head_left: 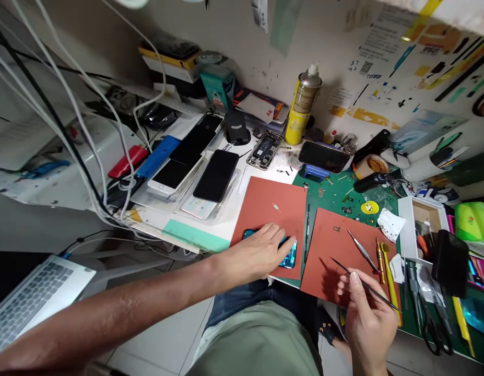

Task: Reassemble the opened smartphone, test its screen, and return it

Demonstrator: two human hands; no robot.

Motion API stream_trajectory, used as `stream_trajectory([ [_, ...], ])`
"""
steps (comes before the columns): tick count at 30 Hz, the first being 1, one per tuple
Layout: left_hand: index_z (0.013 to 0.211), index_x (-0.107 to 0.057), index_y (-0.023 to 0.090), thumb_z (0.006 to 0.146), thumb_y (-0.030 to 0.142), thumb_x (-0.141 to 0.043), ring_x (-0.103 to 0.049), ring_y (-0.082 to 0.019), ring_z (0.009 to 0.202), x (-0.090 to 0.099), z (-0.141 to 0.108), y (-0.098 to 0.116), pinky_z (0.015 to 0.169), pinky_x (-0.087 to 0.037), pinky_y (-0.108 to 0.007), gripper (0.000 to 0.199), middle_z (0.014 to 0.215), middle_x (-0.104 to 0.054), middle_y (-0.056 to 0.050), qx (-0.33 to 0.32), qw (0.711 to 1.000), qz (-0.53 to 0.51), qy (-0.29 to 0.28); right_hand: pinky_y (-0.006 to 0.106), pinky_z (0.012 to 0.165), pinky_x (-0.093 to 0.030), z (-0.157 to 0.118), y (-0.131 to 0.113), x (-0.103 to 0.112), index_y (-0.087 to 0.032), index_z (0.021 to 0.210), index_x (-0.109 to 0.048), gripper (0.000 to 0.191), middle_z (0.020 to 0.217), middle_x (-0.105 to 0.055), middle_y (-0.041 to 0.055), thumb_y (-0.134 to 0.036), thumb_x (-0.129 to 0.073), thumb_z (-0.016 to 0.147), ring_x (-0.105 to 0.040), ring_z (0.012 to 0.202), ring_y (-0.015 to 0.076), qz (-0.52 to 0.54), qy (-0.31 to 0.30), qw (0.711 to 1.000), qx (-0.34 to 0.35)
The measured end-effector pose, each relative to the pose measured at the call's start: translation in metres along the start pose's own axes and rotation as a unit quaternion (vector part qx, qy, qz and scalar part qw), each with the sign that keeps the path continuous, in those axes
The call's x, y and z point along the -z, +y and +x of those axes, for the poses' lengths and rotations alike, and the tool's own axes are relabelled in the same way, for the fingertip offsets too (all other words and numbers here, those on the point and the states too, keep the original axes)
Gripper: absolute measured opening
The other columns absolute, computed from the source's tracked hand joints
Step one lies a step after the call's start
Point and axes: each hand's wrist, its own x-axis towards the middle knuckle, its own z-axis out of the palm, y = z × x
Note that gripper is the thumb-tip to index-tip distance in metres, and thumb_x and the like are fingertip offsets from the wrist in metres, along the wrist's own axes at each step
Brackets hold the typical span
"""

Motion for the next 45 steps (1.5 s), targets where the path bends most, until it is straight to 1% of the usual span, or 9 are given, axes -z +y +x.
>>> stream_trajectory([
  [3,0.144,-0.063,0.006,0.094,0.015,-0.066,-0.066,-0.029,0.103,-0.006,0.009,0.004,0.112,-0.045,-0.048,0.051,0.112,-0.074,-0.017,-0.057,0.998,0.01,0.036,0.031,0.062,-0.064,-0.001,0.004,0.009,-0.014,0.104,-0.081,0.042,0.088,-0.08,0.0087,-0.05,-0.092,0.086,-0.077,0.072,0.0212,0.005,-0.004,1.0,-0.008],
  [9,0.098,-0.081,0.027,0.095,0.021,-0.074,-0.066,-0.025,0.105,-0.018,0.013,0.011,0.126,-0.039,-0.048,0.01,0.107,-0.078,-0.004,-0.178,0.98,0.041,0.078,0.031,0.06,-0.064,-0.002,-0.001,0.007,-0.014,0.1,-0.081,0.038,0.084,-0.08,0.0095,-0.05,-0.09,0.088,-0.076,0.068,0.0206,0.078,-0.029,0.997,0.006],
  [19,0.095,-0.08,0.04,0.081,0.014,-0.086,-0.068,-0.024,0.118,0.008,-0.022,-0.015,0.129,-0.041,-0.043,0.03,0.114,-0.076,0.003,-0.206,0.972,0.019,0.11,0.031,0.057,-0.062,-0.006,-0.01,-0.025,-0.015,0.102,-0.082,0.032,0.085,-0.079,0.0106,-0.045,-0.086,0.092,-0.076,0.07,0.0221,0.103,-0.11,0.988,-0.014],
  [22,0.126,-0.076,0.036,0.095,0.024,-0.077,-0.064,-0.027,0.132,0.012,-0.043,-0.003,0.126,-0.042,-0.047,0.034,0.13,-0.075,0.001,-0.131,0.987,0.015,0.093,0.031,0.058,-0.063,-0.004,-0.01,-0.038,-0.017,0.107,-0.082,0.026,0.089,-0.079,0.0094,-0.042,-0.081,0.097,-0.075,0.069,0.0206,0.075,-0.128,0.989,0.021],
  [25,0.14,-0.069,0.02,0.101,0.025,-0.067,-0.065,-0.03,0.128,0.003,-0.064,0.028,0.114,-0.05,-0.046,0.04,0.138,-0.072,-0.01,0.067,0.993,0.001,0.101,0.03,0.061,-0.063,-0.001,-0.011,-0.051,-0.019,0.105,-0.083,0.014,0.092,-0.078,0.0083,-0.031,-0.078,0.099,-0.074,0.072,0.0196,-0.009,-0.145,0.981,0.127],
  [27,0.141,-0.066,0.007,0.105,0.046,-0.062,-0.066,-0.035,0.117,-0.011,-0.07,0.053,0.098,-0.056,-0.049,0.054,0.131,-0.07,-0.022,0.223,0.963,-0.01,0.153,0.03,0.063,-0.063,0.0,-0.012,-0.062,-0.02,0.103,-0.083,0.008,0.093,-0.078,0.0076,-0.02,-0.076,0.1,-0.074,0.075,0.0197,-0.063,-0.177,0.957,0.222],
  [30,0.151,-0.057,0.004,0.105,0.063,-0.055,-0.065,-0.039,0.11,-0.032,-0.067,0.083,0.087,-0.059,-0.052,0.075,0.129,-0.064,-0.028,0.341,0.926,-0.02,0.16,0.034,0.074,-0.065,0.001,-0.011,-0.08,-0.021,0.116,-0.081,0.027,0.099,-0.078,0.0081,-0.003,-0.07,0.098,-0.076,0.087,0.0213,-0.104,-0.235,0.903,0.345],
  [36,0.155,-0.053,0.015,0.103,0.036,-0.064,-0.063,-0.034,0.106,-0.047,-0.056,0.094,0.087,-0.057,-0.047,0.057,0.128,-0.062,-0.021,0.38,0.904,-0.065,0.184,0.039,0.081,-0.067,-0.001,0.003,-0.105,-0.017,0.14,-0.07,0.05,0.108,-0.078,0.0133,0.007,-0.066,0.096,-0.076,0.096,0.0239,-0.158,-0.274,0.834,0.452],
  [45,0.153,-0.054,0.019,0.093,0.027,-0.071,-0.064,-0.034,0.106,-0.051,-0.056,0.09,0.085,-0.055,-0.047,0.063,0.14,-0.06,-0.025,0.384,0.9,-0.092,0.185,0.039,0.071,-0.067,-0.002,0.004,-0.117,-0.014,0.147,-0.067,0.055,0.101,-0.078,0.014,0.006,-0.068,0.095,-0.075,0.089,0.0249,-0.205,-0.235,0.815,0.488],
])
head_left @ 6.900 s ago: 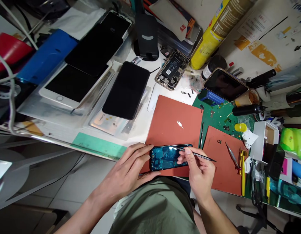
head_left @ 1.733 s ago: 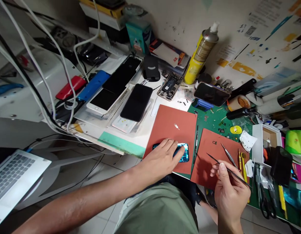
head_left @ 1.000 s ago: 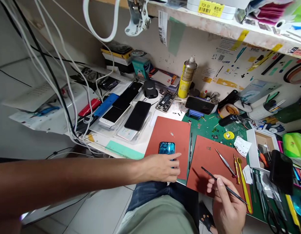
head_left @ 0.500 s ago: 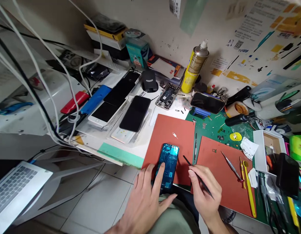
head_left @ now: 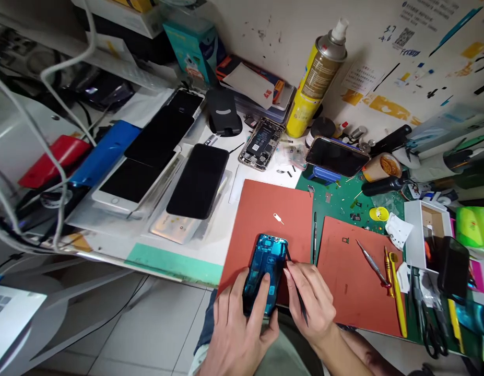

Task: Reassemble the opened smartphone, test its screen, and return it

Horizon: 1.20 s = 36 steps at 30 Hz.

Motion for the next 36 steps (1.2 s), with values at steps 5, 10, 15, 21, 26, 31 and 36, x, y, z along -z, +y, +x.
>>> stream_trajectory([
  [5,0.154,-0.055,0.023,0.092,0.031,-0.075,-0.064,-0.037,0.106,-0.005,0.001,-0.005,0.087,-0.056,-0.051,0.066,0.144,-0.058,-0.025,-0.003,1.0,-0.019,-0.01,0.04,0.071,-0.067,0.001,0.001,-0.003,-0.012,0.146,-0.067,0.054,0.102,-0.078,0.0156,0.006,-0.068,0.095,-0.075,0.09,0.026,-0.013,-0.004,1.0,-0.005],
  [10,0.159,-0.052,0.025,0.092,0.034,-0.077,-0.063,-0.038,0.113,-0.006,-0.004,-0.01,0.089,-0.056,-0.052,0.072,0.147,-0.055,-0.025,-0.009,0.999,-0.024,-0.031,0.04,0.069,-0.067,0.002,0.0,-0.002,-0.01,0.147,-0.067,0.056,0.103,-0.078,0.0171,0.007,-0.068,0.094,-0.075,0.09,0.0269,-0.021,-0.008,1.0,-0.003],
  [15,0.165,-0.047,0.028,0.093,0.036,-0.076,-0.064,-0.039,0.114,-0.008,-0.006,-0.01,0.09,-0.054,-0.051,0.077,0.147,-0.056,-0.025,-0.006,0.999,-0.032,-0.03,0.04,0.07,-0.068,0.005,-0.002,-0.001,-0.016,0.154,-0.062,0.058,0.104,-0.08,0.0142,0.001,-0.064,0.098,-0.078,0.09,0.0268,-0.042,-0.018,0.999,-0.001],
  [21,0.167,-0.045,0.03,0.091,0.038,-0.078,-0.065,-0.039,0.116,-0.011,-0.009,-0.01,0.094,-0.052,-0.051,0.083,0.15,-0.056,-0.024,0.001,0.999,-0.035,-0.03,0.042,0.074,-0.068,-0.001,-0.002,-0.005,-0.01,0.155,-0.06,0.057,0.109,-0.08,0.0183,-0.001,-0.064,0.099,-0.078,0.097,0.0296,-0.043,-0.029,0.999,0.005],
  [26,0.166,-0.046,0.031,0.091,0.037,-0.078,-0.065,-0.038,0.117,-0.011,-0.013,-0.012,0.095,-0.052,-0.05,0.082,0.152,-0.055,-0.023,0.005,0.999,-0.041,-0.032,0.044,0.081,-0.069,-0.011,0.001,-0.008,-0.007,0.157,-0.059,0.056,0.117,-0.078,0.0203,-0.003,-0.063,0.1,-0.078,0.104,0.0313,-0.032,-0.047,0.998,0.001],
  [31,0.166,-0.046,0.027,0.091,0.034,-0.077,-0.064,-0.04,0.12,-0.011,-0.011,-0.012,0.096,-0.051,-0.052,0.081,0.151,-0.055,-0.025,-0.006,0.999,-0.037,-0.032,0.044,0.082,-0.069,-0.013,0.001,-0.01,-0.006,0.158,-0.057,0.058,0.119,-0.079,0.021,-0.003,-0.062,0.101,-0.077,0.107,0.0315,-0.038,-0.051,0.998,0.014],
  [36,0.164,-0.049,0.028,0.09,0.033,-0.076,-0.064,-0.04,0.119,-0.011,-0.011,-0.012,0.096,-0.051,-0.052,0.078,0.152,-0.055,-0.024,-0.001,0.999,-0.041,-0.031,0.043,0.08,-0.069,-0.014,0.0,-0.011,-0.01,0.161,-0.055,0.06,0.118,-0.08,0.0193,-0.005,-0.062,0.102,-0.078,0.104,0.031,-0.05,-0.054,0.997,0.009],
])
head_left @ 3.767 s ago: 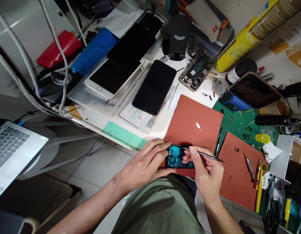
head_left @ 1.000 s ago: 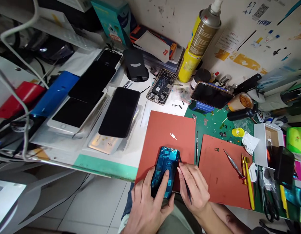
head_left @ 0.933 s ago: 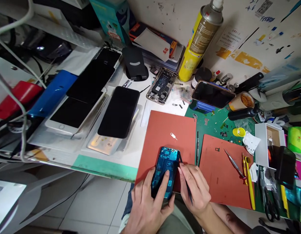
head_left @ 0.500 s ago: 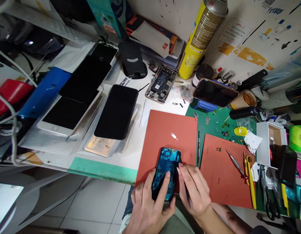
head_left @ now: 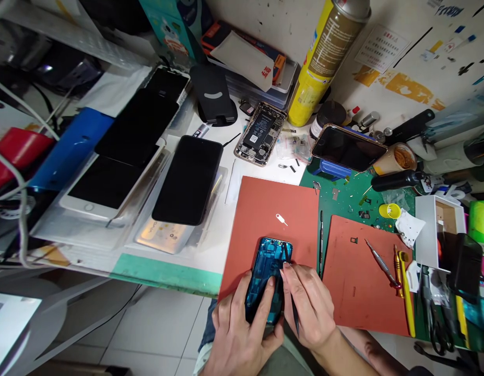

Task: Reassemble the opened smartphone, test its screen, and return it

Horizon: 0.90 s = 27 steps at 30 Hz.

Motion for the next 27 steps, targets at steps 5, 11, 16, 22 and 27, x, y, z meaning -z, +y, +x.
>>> stream_trajectory([
  [5,0.161,-0.053,0.027,0.089,0.034,-0.076,-0.065,-0.04,0.117,-0.001,-0.002,0.0,0.095,-0.051,-0.051,0.076,0.152,-0.055,-0.024,0.0,1.0,0.002,-0.003,0.043,0.077,-0.07,0.002,-0.002,-0.001,-0.009,0.16,-0.055,0.06,0.116,-0.08,0.0197,-0.007,-0.064,0.101,-0.079,0.102,0.0314,-0.01,-0.002,1.0,-0.001],
  [11,0.161,-0.051,0.026,0.09,0.035,-0.077,-0.065,-0.04,0.119,-0.002,-0.003,-0.002,0.094,-0.051,-0.05,0.076,0.153,-0.055,-0.025,-0.002,1.0,-0.002,-0.003,0.043,0.08,-0.07,0.007,-0.006,-0.001,-0.006,0.159,-0.056,0.058,0.113,-0.08,0.0201,-0.005,-0.063,0.102,-0.079,0.103,0.0317,-0.018,0.009,1.0,0.006],
  [16,0.161,-0.051,0.025,0.092,0.038,-0.077,-0.064,-0.039,0.12,-0.001,-0.005,-0.004,0.093,-0.051,-0.05,0.075,0.154,-0.053,-0.026,-0.012,1.0,-0.004,-0.014,0.043,0.083,-0.069,0.011,-0.009,0.002,-0.003,0.158,-0.057,0.055,0.114,-0.079,0.0211,-0.005,-0.061,0.103,-0.079,0.106,0.0317,-0.011,0.017,1.0,0.015],
  [22,0.159,-0.053,0.026,0.092,0.036,-0.076,-0.065,-0.04,0.121,-0.002,-0.005,-0.003,0.093,-0.051,-0.05,0.071,0.153,-0.054,-0.026,-0.003,1.0,-0.015,-0.014,0.043,0.079,-0.068,0.013,-0.007,0.0,-0.005,0.158,-0.057,0.056,0.113,-0.079,0.0205,-0.003,-0.06,0.102,-0.077,0.102,0.0306,-0.001,0.007,1.0,0.003],
  [27,0.158,-0.053,0.025,0.094,0.037,-0.075,-0.064,-0.04,0.12,-0.001,-0.004,-0.003,0.093,-0.05,-0.05,0.069,0.154,-0.053,-0.027,-0.004,1.0,-0.018,-0.012,0.046,0.078,-0.069,0.014,-0.007,-0.001,-0.001,0.156,-0.057,0.057,0.112,-0.078,0.0236,-0.002,-0.063,0.099,-0.076,0.104,0.0335,-0.005,0.01,1.0,0.017],
])
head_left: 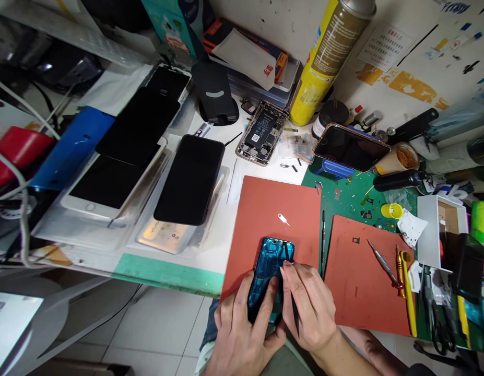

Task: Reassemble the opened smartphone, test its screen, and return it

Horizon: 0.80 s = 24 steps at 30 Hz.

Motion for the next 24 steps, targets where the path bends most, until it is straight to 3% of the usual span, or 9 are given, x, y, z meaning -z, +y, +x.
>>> stream_trajectory([
  [6,0.155,-0.057,0.024,0.092,0.037,-0.073,-0.063,-0.039,0.118,0.0008,0.0053,0.0022,0.094,-0.048,-0.049,0.066,0.15,-0.056,-0.026,-0.001,1.0,0.003,0.026,0.042,0.071,-0.07,0.0003,-0.0013,-0.0001,-0.007,0.155,-0.059,0.056,0.108,-0.08,0.0191,-0.004,-0.064,0.099,-0.078,0.094,0.0301,-0.028,0.014,1.0,-0.003],
  [24,0.147,-0.064,0.024,0.09,0.032,-0.074,-0.063,-0.039,0.115,0.001,0.0101,0.0065,0.093,-0.047,-0.049,0.059,0.147,-0.058,-0.025,0.014,0.998,-0.014,0.053,0.045,0.071,-0.068,0.0034,-0.0017,0.0061,0.002,0.145,-0.065,0.052,0.104,-0.078,0.0247,0.005,-0.066,0.093,-0.075,0.096,0.0326,-0.015,0.016,1.0,0.005],
])
